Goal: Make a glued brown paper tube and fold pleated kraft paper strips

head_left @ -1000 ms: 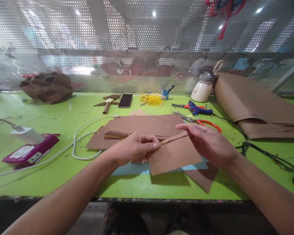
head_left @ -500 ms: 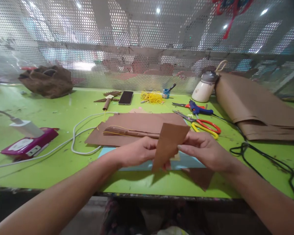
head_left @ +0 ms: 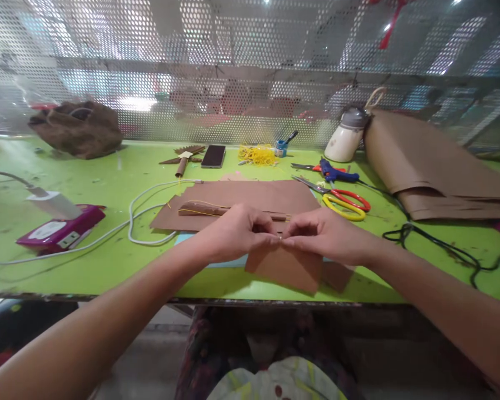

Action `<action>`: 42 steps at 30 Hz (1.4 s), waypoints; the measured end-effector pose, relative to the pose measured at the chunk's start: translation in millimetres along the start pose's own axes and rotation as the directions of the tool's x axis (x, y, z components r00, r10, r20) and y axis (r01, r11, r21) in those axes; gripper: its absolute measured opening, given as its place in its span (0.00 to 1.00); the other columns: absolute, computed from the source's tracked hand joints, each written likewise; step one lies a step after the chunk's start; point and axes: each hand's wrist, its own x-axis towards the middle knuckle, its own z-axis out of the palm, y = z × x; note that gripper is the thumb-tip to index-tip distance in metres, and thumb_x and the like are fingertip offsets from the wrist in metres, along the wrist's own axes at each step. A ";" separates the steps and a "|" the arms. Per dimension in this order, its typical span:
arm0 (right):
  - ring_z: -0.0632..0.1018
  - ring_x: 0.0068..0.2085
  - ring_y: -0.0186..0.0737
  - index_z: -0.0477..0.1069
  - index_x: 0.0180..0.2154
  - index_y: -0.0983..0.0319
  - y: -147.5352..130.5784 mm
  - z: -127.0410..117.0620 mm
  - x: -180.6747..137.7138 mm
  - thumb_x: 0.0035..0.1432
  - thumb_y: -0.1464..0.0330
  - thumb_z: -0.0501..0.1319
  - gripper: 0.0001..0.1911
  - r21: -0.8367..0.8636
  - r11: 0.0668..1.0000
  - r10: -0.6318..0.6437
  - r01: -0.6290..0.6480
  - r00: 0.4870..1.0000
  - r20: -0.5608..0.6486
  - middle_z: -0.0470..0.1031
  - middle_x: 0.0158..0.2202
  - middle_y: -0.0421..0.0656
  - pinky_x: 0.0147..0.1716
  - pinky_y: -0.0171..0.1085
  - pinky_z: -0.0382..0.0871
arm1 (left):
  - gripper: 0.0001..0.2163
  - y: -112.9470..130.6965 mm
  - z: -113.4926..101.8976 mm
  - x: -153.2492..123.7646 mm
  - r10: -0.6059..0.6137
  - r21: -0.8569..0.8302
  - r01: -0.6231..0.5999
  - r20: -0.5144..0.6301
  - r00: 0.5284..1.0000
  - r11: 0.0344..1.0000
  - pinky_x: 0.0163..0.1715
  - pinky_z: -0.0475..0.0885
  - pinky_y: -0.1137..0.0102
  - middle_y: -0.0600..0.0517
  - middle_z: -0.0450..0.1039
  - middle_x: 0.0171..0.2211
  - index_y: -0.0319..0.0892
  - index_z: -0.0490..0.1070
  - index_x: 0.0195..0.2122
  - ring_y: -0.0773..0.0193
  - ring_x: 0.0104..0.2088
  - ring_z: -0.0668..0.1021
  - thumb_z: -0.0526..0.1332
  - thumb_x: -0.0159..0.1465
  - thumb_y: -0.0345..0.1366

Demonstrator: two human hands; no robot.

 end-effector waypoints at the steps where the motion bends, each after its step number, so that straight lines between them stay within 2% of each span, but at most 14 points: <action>1: 0.73 0.31 0.35 0.75 0.31 0.64 0.3 1.2 0.5 0.55 0.67 0.61 0.07 -0.053 0.998 -0.017 0.017 1.000 0.008 0.76 0.29 0.41 0.29 0.33 0.64 | 0.12 -2.9 1.6 -1.7 -0.010 0.013 0.010 -0.002 1.000 1.000 0.24 0.60 0.75 0.54 0.72 0.23 0.37 0.77 0.30 0.68 0.25 0.70 0.61 0.58 0.41; 6: 0.74 0.34 0.38 0.76 0.32 0.64 15.1 12.1 1.8 0.57 0.69 0.59 0.08 -0.269 0.957 -0.097 0.106 0.994 0.048 0.77 0.31 0.43 0.35 0.35 0.66 | 0.11 -18.9 14.0 -9.7 -0.075 0.045 0.074 0.019 0.997 0.996 0.23 0.59 0.75 0.54 0.70 0.21 0.37 0.75 0.28 0.68 0.23 0.69 0.59 0.58 0.39; 10: 0.74 0.34 0.38 0.76 0.35 0.62 26.4 18.6 1.8 0.59 0.69 0.57 0.09 -0.409 0.897 -0.142 0.168 0.985 0.093 0.75 0.31 0.43 0.34 0.35 0.64 | 0.10 -23.2 21.7 -11.9 -0.048 0.192 0.055 -0.042 0.998 0.980 0.26 0.61 0.73 0.52 0.74 0.25 0.38 0.76 0.28 0.66 0.27 0.72 0.59 0.58 0.38; 13: 0.73 0.34 0.39 0.76 0.36 0.63 28.5 18.8 3.4 0.60 0.69 0.56 0.10 -0.479 0.851 -0.179 0.215 0.977 0.119 0.75 0.32 0.44 0.33 0.35 0.63 | 0.09 -18.4 22.0 -11.6 -0.054 0.277 0.064 -0.041 0.998 0.959 0.26 0.60 0.73 0.51 0.75 0.26 0.40 0.78 0.29 0.65 0.28 0.72 0.59 0.58 0.37; 17: 0.74 0.34 0.38 0.76 0.36 0.62 27.7 17.0 8.0 0.59 0.71 0.57 0.08 -0.493 0.824 -0.233 0.277 0.961 0.151 0.76 0.32 0.44 0.32 0.33 0.62 | 0.08 -10.5 22.1 -8.4 -0.011 0.321 0.008 0.006 1.000 0.947 0.27 0.60 0.73 0.52 0.75 0.28 0.41 0.77 0.33 0.64 0.29 0.73 0.59 0.58 0.35; 22: 0.74 0.34 0.38 0.77 0.35 0.61 26.9 16.6 14.0 0.57 0.72 0.59 0.08 -0.490 0.822 -0.235 0.291 0.956 0.174 0.77 0.33 0.43 0.31 0.33 0.61 | 0.07 -14.9 25.7 -3.0 0.073 0.293 -0.084 0.048 0.996 0.952 0.28 0.61 0.74 0.53 0.74 0.27 0.40 0.76 0.29 0.66 0.28 0.72 0.58 0.59 0.33; 30: 0.74 0.34 0.38 0.75 0.33 0.62 22.4 21.2 14.1 0.59 0.70 0.58 0.07 -0.515 0.816 -0.217 0.263 0.965 0.149 0.76 0.32 0.44 0.30 0.33 0.60 | 0.08 -16.5 24.3 -8.0 0.079 0.308 -0.085 0.031 0.996 0.948 0.29 0.62 0.73 0.52 0.74 0.28 0.39 0.76 0.31 0.66 0.28 0.72 0.57 0.61 0.33; 36: 0.72 0.32 0.38 0.73 0.32 0.65 20.0 23.8 9.1 0.61 0.71 0.56 0.08 -0.588 0.731 -0.323 0.345 0.935 0.147 0.74 0.31 0.45 0.31 0.34 0.59 | 0.07 -20.6 28.9 -11.1 0.200 0.416 -0.177 -0.012 0.980 0.892 0.30 0.63 0.72 0.50 0.72 0.28 0.39 0.76 0.32 0.65 0.30 0.73 0.58 0.61 0.31; 42: 0.72 0.32 0.39 0.74 0.33 0.65 20.1 20.7 8.2 0.61 0.71 0.55 0.09 -0.596 0.752 -0.226 0.280 0.960 0.165 0.74 0.31 0.46 0.30 0.34 0.60 | 0.06 -20.7 27.4 -12.6 0.190 0.410 -0.168 -0.012 0.982 0.896 0.30 0.64 0.72 0.49 0.74 0.30 0.39 0.75 0.32 0.64 0.31 0.73 0.58 0.60 0.30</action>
